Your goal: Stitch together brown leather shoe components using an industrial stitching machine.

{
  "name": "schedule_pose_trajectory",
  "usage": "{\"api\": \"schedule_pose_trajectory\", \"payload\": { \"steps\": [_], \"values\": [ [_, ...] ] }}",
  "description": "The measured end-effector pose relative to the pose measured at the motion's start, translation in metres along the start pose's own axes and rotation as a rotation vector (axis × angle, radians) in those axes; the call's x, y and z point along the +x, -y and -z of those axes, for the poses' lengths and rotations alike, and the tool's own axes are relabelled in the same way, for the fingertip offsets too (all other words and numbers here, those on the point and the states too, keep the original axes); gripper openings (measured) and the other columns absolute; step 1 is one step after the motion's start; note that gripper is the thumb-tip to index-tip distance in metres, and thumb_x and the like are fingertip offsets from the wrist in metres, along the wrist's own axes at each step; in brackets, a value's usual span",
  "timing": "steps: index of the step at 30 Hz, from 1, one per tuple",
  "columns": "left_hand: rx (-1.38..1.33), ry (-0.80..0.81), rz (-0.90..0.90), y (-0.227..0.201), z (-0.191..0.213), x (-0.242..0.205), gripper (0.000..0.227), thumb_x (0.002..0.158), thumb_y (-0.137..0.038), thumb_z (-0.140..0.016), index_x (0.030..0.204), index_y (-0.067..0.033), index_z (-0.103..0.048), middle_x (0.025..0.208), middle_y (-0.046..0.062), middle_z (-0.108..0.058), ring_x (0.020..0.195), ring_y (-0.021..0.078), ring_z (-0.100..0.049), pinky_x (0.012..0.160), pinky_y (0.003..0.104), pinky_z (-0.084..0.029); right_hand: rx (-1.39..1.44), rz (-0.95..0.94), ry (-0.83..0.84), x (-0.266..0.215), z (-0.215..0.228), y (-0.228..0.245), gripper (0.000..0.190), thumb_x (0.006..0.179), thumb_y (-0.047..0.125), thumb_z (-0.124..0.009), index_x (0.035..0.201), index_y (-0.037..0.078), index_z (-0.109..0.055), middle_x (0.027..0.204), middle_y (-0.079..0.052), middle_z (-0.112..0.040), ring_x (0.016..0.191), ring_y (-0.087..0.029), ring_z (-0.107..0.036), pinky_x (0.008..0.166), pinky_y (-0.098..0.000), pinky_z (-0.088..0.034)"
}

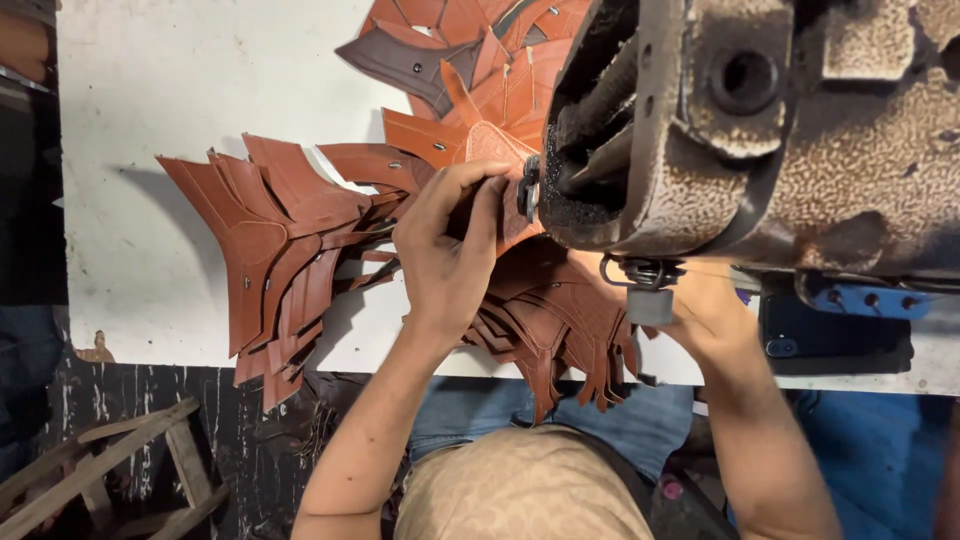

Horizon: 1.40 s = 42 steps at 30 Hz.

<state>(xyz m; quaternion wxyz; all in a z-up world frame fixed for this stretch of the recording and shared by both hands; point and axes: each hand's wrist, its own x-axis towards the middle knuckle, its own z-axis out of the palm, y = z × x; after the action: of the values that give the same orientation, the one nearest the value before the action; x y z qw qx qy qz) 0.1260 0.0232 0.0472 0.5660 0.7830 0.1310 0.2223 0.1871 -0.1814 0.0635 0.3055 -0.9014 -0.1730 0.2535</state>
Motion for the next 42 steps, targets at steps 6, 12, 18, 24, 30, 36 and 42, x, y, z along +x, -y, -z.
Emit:
{"api": "schedule_pose_trajectory", "payload": {
  "steps": [6, 12, 18, 24, 30, 36, 42],
  "values": [
    [-0.215, 0.171, 0.136, 0.016, 0.013, -0.018, 0.024, 0.104, -0.002, -0.057, 0.126, 0.0012, -0.068, 0.112, 0.007, -0.075, 0.099, 0.007, -0.067, 0.091, 0.024, -0.055, 0.439, 0.067, -0.133, -0.016, -0.065, -0.024, 0.018, 0.099, 0.015, -0.067, 0.112, 0.009, -0.077, 0.082, 0.0, -0.072, 0.068, -0.01, -0.067, 0.062, -0.026, -0.053],
    [-0.115, 0.201, 0.192, 0.01, 0.007, -0.043, 0.038, 0.102, -0.005, -0.061, 0.139, -0.0004, -0.061, 0.121, 0.011, -0.076, 0.099, 0.009, -0.07, 0.087, 0.026, -0.057, 0.741, 0.207, -0.309, -0.023, -0.102, -0.016, 0.03, 0.102, 0.002, -0.064, 0.131, -0.006, -0.062, 0.106, -0.003, -0.068, 0.091, -0.008, -0.064, 0.08, -0.0214, -0.054],
    [-0.005, 0.123, 0.208, 0.004, -0.007, -0.044, 0.04, 0.099, -0.007, -0.063, 0.14, -0.0044, -0.062, 0.107, 0.011, -0.079, 0.084, 0.0105, -0.073, 0.078, 0.026, -0.059, 0.923, 0.163, -0.228, -0.025, -0.092, -0.015, 0.039, 0.105, 0.003, -0.061, 0.144, -0.005, -0.057, 0.116, -0.003, -0.065, 0.098, -0.007, -0.06, 0.084, -0.0195, -0.051],
    [-0.078, 0.089, 0.143, 0.0, -0.01, -0.023, 0.031, 0.103, -0.006, -0.06, 0.133, -0.0009, -0.065, 0.113, 0.014, -0.079, 0.102, 0.0122, -0.074, 0.09, 0.027, -0.058, 1.0, -0.009, -0.193, -0.022, -0.093, -0.011, 0.041, 0.101, 0.006, -0.063, 0.141, -0.001, -0.059, 0.119, -0.001, -0.064, 0.093, -0.005, -0.057, 0.076, -0.0191, -0.049],
    [-0.005, 0.143, 0.109, -0.015, 0.0, -0.01, 0.031, 0.101, -0.006, -0.058, 0.131, -0.0014, -0.067, 0.109, 0.011, -0.078, 0.099, 0.0136, -0.074, 0.089, 0.026, -0.057, 1.012, 0.039, -0.246, -0.021, -0.094, -0.007, 0.03, 0.101, 0.005, -0.064, 0.13, -0.003, -0.062, 0.121, -0.002, -0.064, 0.105, -0.007, -0.062, 0.089, -0.0228, -0.054],
    [0.47, -0.008, -0.27, -0.037, 0.015, 0.022, 0.026, 0.095, -0.006, -0.069, 0.121, -0.0022, -0.069, 0.103, 0.014, -0.072, 0.095, 0.0249, -0.067, 0.085, 0.034, -0.05, 0.36, 0.261, -0.467, -0.015, -0.083, -0.028, 0.016, 0.1, 0.006, -0.069, 0.115, 0.004, -0.068, 0.103, -0.001, -0.069, 0.091, -0.014, -0.065, 0.087, -0.0328, -0.052],
    [-0.179, 0.351, 0.185, 0.006, 0.023, 0.01, 0.024, 0.102, -0.002, -0.061, 0.125, 0.001, -0.07, 0.112, 0.008, -0.075, 0.103, 0.0134, -0.069, 0.095, 0.028, -0.056, -0.387, 0.577, -0.517, -0.003, -0.048, -0.082, 0.016, 0.091, 0.004, -0.067, 0.106, 0.005, -0.07, 0.091, -0.005, -0.071, 0.085, -0.022, -0.068, 0.082, -0.0375, -0.05]
  ]
}}
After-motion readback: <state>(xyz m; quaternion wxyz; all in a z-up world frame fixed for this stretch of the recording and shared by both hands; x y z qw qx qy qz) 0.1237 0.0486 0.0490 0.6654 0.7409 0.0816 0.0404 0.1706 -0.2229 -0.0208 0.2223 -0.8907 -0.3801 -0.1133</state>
